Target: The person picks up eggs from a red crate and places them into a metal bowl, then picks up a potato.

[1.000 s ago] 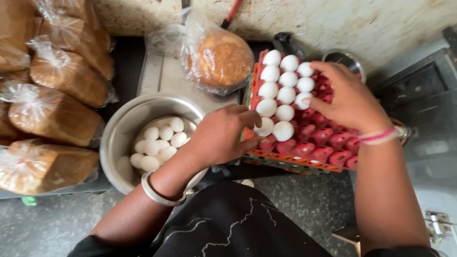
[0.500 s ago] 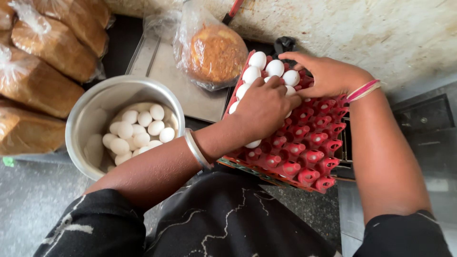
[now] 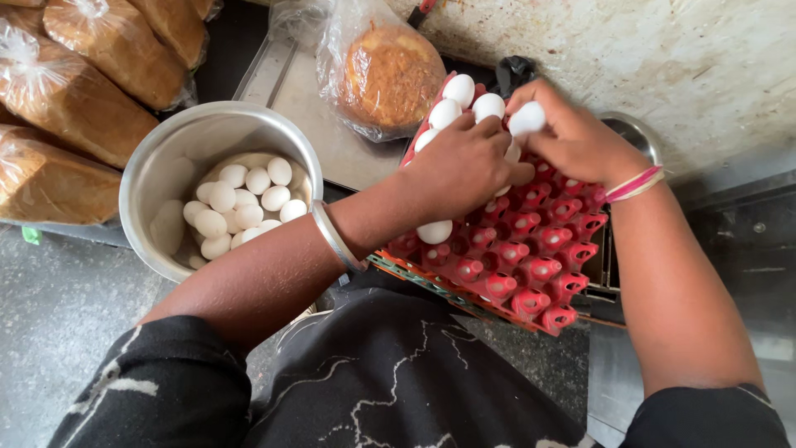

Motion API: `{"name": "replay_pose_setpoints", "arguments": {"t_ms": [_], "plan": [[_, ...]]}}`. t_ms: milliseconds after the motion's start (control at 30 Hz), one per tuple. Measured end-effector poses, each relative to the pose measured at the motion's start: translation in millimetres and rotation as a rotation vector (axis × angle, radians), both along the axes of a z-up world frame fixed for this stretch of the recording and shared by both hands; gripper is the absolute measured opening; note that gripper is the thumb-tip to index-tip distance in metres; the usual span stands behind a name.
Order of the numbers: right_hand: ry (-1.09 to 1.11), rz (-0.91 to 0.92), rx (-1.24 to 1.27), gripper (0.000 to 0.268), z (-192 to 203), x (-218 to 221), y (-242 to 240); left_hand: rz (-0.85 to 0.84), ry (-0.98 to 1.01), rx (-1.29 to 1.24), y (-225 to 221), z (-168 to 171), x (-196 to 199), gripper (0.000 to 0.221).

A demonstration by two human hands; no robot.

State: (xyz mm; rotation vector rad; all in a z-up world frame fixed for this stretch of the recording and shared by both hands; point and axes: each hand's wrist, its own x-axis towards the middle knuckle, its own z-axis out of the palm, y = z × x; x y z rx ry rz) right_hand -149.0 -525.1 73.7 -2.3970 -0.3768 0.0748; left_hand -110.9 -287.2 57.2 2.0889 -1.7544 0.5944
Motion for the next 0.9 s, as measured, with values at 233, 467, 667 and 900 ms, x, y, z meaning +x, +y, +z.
{"name": "replay_pose_setpoints", "arguments": {"t_ms": [233,467,667,900], "plan": [[-0.124,-0.366,-0.207,0.025,22,-18,22,-0.203,0.683,-0.259,65,36,17,0.046],[-0.043,-0.301,-0.563,0.041,43,-16,67,-0.181,1.134,-0.548,195,6,49,0.036],[0.033,-0.402,-0.75,0.044,6,-23,45,0.357,1.184,-0.523,299,-20,56,0.036],[0.072,-0.344,0.247,0.06,-98,-19,-52,0.526,0.855,-0.295,328,-65,63,0.041]]}}
